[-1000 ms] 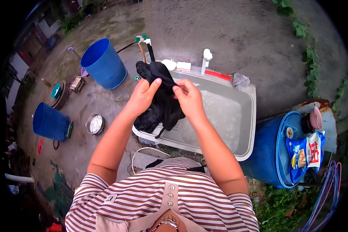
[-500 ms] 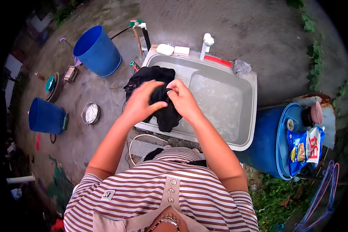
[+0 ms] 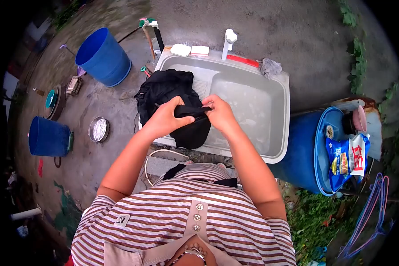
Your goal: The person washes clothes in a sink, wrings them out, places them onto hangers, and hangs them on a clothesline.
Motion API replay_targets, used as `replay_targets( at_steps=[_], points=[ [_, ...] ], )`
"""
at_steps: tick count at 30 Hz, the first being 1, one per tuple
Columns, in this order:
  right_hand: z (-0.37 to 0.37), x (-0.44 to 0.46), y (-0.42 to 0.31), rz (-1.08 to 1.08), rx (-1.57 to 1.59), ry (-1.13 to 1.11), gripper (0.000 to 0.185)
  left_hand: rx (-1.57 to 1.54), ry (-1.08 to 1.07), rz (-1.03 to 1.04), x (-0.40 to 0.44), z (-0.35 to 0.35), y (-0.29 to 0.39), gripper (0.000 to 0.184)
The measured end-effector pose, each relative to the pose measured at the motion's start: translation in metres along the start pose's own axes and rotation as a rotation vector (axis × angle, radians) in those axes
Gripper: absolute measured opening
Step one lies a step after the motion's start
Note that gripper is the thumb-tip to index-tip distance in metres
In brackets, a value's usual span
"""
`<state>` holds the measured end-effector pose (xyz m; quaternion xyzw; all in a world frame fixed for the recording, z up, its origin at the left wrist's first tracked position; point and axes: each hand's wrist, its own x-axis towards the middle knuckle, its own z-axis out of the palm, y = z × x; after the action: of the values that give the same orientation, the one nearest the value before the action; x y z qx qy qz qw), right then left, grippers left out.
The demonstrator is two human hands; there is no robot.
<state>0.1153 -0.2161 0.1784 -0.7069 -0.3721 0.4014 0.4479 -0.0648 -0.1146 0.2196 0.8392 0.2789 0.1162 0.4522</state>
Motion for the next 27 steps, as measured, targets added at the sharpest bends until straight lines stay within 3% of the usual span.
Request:
replay_targets(
  at_steps=[1,6,8,10,11,13,15,17,18,20,24,26,27],
  points=[
    [-0.002,-0.004,-0.002,0.112,0.235,-0.025,0.035,0.153,0.093,0.021,0.001,0.006,-0.007,0.022],
    [0.014,-0.014,0.002,0.100,0.425,-0.028,0.035,0.355,0.152,0.056,0.006,0.022,-0.035,0.016],
    [0.015,-0.019,0.005,0.079,0.443,-0.035,0.035,-0.437,-0.004,-0.180,0.011,0.021,-0.042,0.014],
    [0.012,-0.025,0.003,0.052,-0.219,-0.058,0.030,-0.527,-0.014,-0.157,0.008,0.024,-0.040,0.016],
    [0.018,-0.026,0.013,-0.070,-0.382,0.059,0.031,-0.717,-0.016,-0.245,0.007,0.025,-0.037,0.016],
    [0.023,-0.026,0.027,-0.118,-0.484,0.129,0.031,-0.959,0.001,-0.358,0.006,0.026,-0.030,0.020],
    [0.023,-0.022,0.043,-0.164,-0.585,0.203,0.032,-0.921,0.006,-0.317,0.004,0.033,-0.032,0.019],
    [0.019,-0.015,0.048,0.041,-0.278,0.143,0.029,-0.695,0.023,-0.187,0.004,0.040,-0.038,0.016],
    [0.018,-0.016,0.043,0.047,-0.275,0.141,0.029,-0.694,0.020,-0.194,0.000,0.042,-0.041,0.016],
    [0.013,-0.021,0.029,0.320,0.608,0.112,0.032,-0.266,-0.005,-0.115,-0.007,0.042,-0.042,0.017],
    [0.023,-0.023,0.027,0.271,0.913,0.076,0.034,-0.195,0.043,-0.099,-0.006,0.047,-0.049,0.018],
    [0.025,-0.029,0.017,0.276,0.817,0.048,0.034,-0.219,0.022,-0.162,-0.006,0.048,-0.053,0.017],
    [0.026,-0.032,0.014,0.281,0.720,0.019,0.034,-0.083,0.197,-0.046,-0.006,0.052,-0.061,0.016]
  ],
)
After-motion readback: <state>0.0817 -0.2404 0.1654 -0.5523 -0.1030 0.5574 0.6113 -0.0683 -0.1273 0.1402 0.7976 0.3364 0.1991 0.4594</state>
